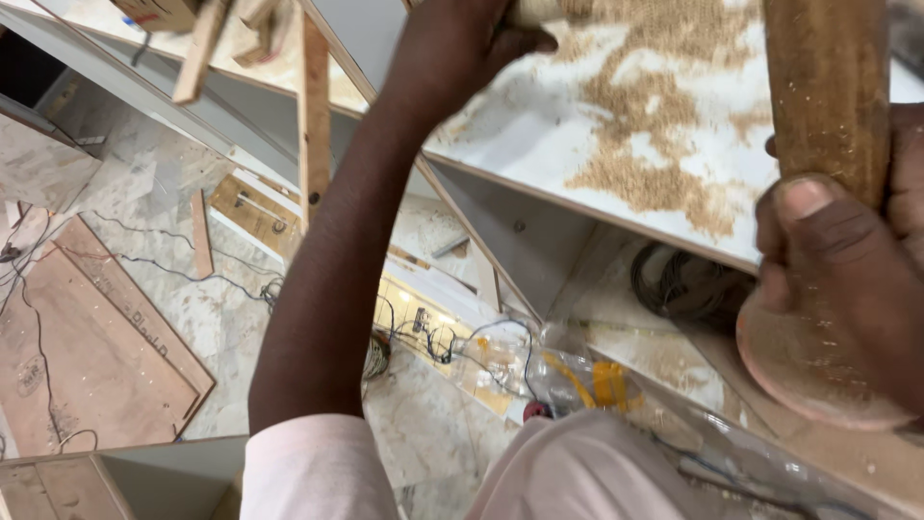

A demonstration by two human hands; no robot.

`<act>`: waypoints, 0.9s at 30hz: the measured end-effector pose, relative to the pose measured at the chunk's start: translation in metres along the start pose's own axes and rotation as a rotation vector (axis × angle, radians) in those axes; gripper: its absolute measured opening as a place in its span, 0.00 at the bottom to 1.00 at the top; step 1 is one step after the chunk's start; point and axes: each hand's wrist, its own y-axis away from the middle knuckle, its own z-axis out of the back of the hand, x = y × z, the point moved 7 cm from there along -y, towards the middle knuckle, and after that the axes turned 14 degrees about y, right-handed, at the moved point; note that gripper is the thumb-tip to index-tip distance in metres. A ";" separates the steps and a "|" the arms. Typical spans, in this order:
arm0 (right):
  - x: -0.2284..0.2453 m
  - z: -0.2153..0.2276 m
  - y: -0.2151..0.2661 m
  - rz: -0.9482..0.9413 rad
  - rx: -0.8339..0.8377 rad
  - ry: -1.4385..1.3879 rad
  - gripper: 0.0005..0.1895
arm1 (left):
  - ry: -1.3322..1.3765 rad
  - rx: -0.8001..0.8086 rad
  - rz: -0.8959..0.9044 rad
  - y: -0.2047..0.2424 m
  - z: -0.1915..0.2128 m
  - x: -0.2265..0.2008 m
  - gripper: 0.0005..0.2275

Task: The person holds a hammer in their right hand and repeatedly strikes the handles of a chisel and a wood plane resting on a white workbench. The person adjusts the position of the tools between strikes to hit different sections of the handles.

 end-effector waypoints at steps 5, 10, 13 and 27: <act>0.019 -0.049 0.031 0.116 -0.197 -0.309 0.17 | 0.149 0.065 -0.022 -0.002 -0.007 -0.012 0.11; 0.011 -0.093 0.022 -0.076 0.048 -0.303 0.16 | 0.137 0.021 -0.063 -0.001 0.001 -0.017 0.14; 0.012 -0.061 0.035 -0.022 -0.101 -0.335 0.17 | 0.218 0.028 -0.013 0.003 0.006 -0.009 0.13; 0.018 -0.030 0.050 0.167 -0.241 -0.593 0.14 | 0.229 -0.017 0.012 0.006 0.011 -0.001 0.15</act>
